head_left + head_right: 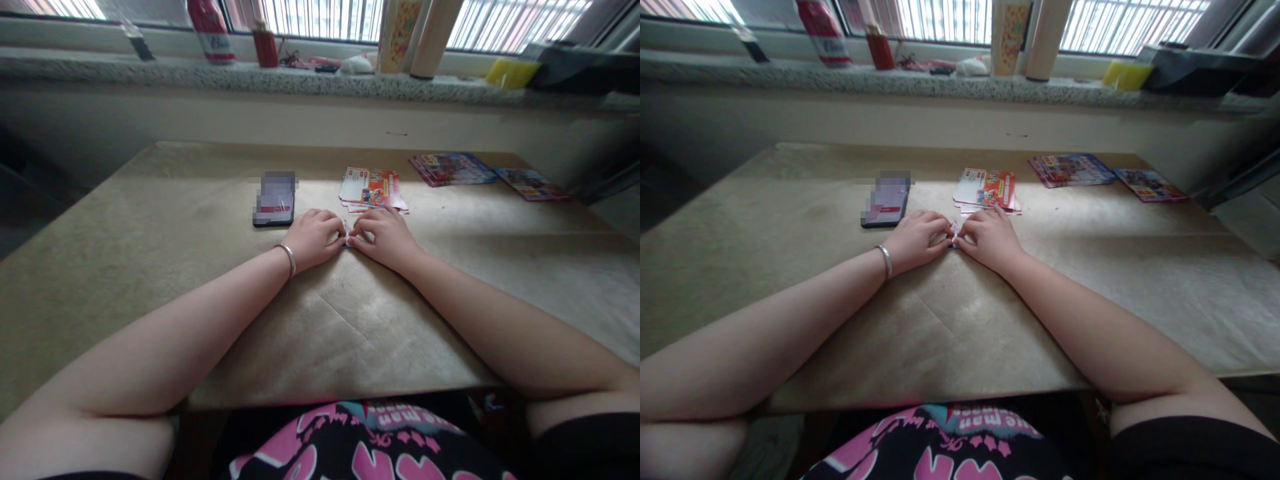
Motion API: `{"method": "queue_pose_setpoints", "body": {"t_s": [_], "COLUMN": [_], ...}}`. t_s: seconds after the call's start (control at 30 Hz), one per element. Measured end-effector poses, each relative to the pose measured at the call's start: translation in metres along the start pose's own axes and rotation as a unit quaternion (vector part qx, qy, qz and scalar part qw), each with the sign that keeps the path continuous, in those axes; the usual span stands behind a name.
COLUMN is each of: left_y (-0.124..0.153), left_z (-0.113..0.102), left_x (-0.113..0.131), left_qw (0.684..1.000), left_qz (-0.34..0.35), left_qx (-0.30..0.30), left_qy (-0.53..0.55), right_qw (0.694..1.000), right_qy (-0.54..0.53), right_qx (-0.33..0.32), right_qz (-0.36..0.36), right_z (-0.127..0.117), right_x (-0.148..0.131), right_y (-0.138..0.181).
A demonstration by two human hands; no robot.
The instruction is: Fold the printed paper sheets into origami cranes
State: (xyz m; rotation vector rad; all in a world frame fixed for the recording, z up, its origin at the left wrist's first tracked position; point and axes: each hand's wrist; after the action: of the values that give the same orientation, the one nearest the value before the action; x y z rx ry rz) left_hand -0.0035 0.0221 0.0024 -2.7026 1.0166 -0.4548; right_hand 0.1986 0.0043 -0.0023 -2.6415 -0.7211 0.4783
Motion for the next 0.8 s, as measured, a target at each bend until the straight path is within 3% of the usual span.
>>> {"method": "queue_pose_setpoints", "body": {"t_s": [0.3, 0.43, 0.6, 0.8], "left_y": [0.0007, 0.0014, 0.0034, 0.0021], "left_z": [-0.0002, 0.0010, 0.0013, 0.0002], "left_x": [-0.0001, -0.0026, -0.0019, -0.0037], "left_qw": [1.000, 1.000, 0.999, 0.996], "left_qz": [-0.017, -0.022, -0.019, 0.051], "left_qx": [-0.010, 0.005, 0.028, 0.067], "left_qy": [-0.011, -0.022, -0.016, 0.013], "right_qw": [1.000, 0.998, 0.996, 0.994], "right_qy": [0.018, -0.002, -0.028, -0.042], "right_qx": [0.011, 0.044, 0.033, 0.031], "right_qz": [-0.011, -0.034, -0.072, -0.095], "right_z": [-0.0034, -0.0027, -0.0054, -0.0083], "right_x": [-0.0026, -0.0013, 0.0007, 0.0040], "right_y": [-0.0007, 0.0008, 0.0012, 0.0016]}}
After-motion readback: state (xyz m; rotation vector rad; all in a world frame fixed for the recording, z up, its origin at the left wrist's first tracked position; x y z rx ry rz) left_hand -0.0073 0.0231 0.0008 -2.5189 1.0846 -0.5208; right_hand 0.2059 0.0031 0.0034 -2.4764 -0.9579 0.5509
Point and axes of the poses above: each hand's wrist, its own y-axis away from the middle knuckle, its own z-axis out of the palm, x = y × z, and after that the axes turned 2 degrees about x, right-handed
